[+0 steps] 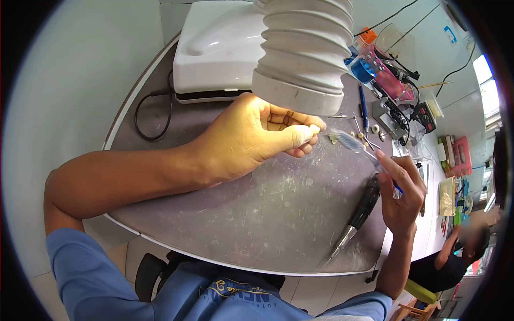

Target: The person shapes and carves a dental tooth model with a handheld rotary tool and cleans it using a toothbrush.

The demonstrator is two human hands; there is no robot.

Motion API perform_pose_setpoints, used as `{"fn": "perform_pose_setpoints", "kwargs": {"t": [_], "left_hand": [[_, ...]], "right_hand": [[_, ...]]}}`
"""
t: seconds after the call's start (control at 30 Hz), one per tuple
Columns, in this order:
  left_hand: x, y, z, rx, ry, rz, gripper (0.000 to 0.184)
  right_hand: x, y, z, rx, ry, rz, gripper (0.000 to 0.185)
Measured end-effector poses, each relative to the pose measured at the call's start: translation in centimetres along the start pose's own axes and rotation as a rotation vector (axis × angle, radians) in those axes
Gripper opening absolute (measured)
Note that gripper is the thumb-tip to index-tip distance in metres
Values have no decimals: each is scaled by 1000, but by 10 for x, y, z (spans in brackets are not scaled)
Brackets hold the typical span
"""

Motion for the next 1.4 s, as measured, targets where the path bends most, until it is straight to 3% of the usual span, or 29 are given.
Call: {"fn": "perform_pose_setpoints", "kwargs": {"t": [0.5,0.7,0.93,1.2,1.4], "left_hand": [[-4,-1,3,42,178,-51,30],[0,-3,4,27,77,-61,23],[-2,1,4,71,99,-13,23],[3,-3,3,30,46,-108,27],[1,-3,7,82,79,-35,24]], "right_hand": [[-6,-6,7,-62,49,153,30],[22,5,16,-100,68,-5,37],[18,2,5,7,49,-11,47],[6,-6,-15,-134,-35,133,43],[37,4,-1,-123,2,4,46]]}}
Point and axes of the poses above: each hand's wrist, its own y-axis towards the middle knuckle, its own z-axis out of the palm, x = y × z, the point moved 9 cm from there along y, towards the middle knuckle, and after that the axes turned 4 degrees about z, right-handed, at the moved point
